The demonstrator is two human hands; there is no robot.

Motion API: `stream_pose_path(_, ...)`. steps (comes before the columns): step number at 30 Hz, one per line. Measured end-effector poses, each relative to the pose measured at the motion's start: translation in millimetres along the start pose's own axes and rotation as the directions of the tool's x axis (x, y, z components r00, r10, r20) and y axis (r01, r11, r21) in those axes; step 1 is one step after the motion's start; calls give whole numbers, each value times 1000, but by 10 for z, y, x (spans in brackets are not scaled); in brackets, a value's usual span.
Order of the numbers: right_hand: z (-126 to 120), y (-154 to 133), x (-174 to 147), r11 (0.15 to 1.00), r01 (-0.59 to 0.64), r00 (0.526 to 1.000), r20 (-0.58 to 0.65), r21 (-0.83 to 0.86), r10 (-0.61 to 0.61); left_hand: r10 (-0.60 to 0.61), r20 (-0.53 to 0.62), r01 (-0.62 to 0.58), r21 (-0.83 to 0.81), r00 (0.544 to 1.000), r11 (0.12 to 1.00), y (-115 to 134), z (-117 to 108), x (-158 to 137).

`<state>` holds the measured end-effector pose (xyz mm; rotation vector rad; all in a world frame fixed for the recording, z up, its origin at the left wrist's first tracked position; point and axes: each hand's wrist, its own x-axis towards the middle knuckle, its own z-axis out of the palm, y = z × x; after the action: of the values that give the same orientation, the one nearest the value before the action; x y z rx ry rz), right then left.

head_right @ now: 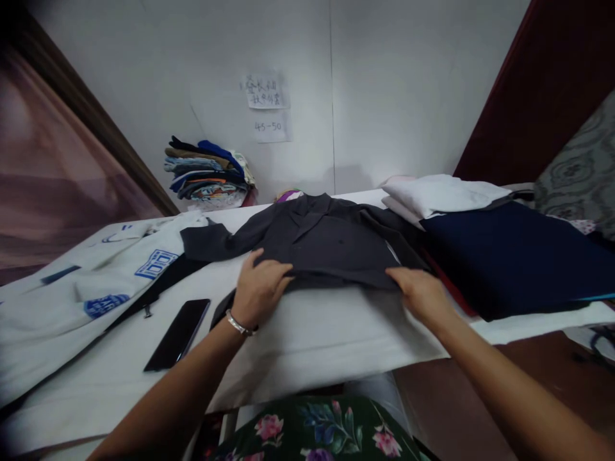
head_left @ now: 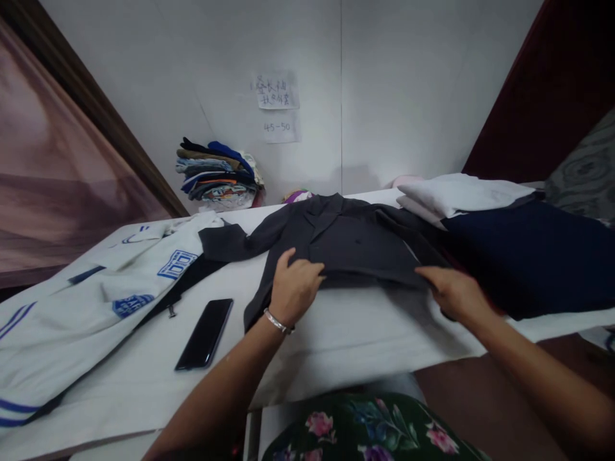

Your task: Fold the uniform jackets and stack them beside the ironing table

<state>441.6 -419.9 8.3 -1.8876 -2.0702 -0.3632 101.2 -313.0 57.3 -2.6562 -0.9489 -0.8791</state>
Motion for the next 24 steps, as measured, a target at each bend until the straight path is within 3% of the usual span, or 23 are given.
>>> stream_pose_path(1, -97, 49, 68, 1000, -19, 997, -73, 2, 19, 5, -31, -5, 10, 1000, 1000, -1, -67, 53)
stream_pose_path(3, -186, 114, 92, 999, 23, 998, -64, 42, -20, 77, 29, -76, -13, 997, 997, 28, -131, 22)
stream_pose_path(6, -96, 136, -83, 973, 157, 959, 209, 169, -191, 229, 294, -199, -128, 928, 971, 111, -31, -273)
stream_pose_path(9, 33, 86, -289, 963, 161, 900, 368, 218, -233, 198, 411, -136, -175, 890, 975, 195, 162, -590)
stream_pose_path(18, 78, -39, -431, 964, 37, 855, 491, 263, -167, 158, 460, -82, -182, 874, 980, 434, 448, -1075)
stream_pose_path(21, 2, -314, -247, 873, 34, 833, 469, 487, -294, 157, 469, -81, -178, 869, 981, 448, 471, -1133)
stream_pose_path(24, 11, -821, 11, 737, 88, 822, 369, 670, -433, 170, 468, -99, -172, 867, 980, 449, 493, -1148)
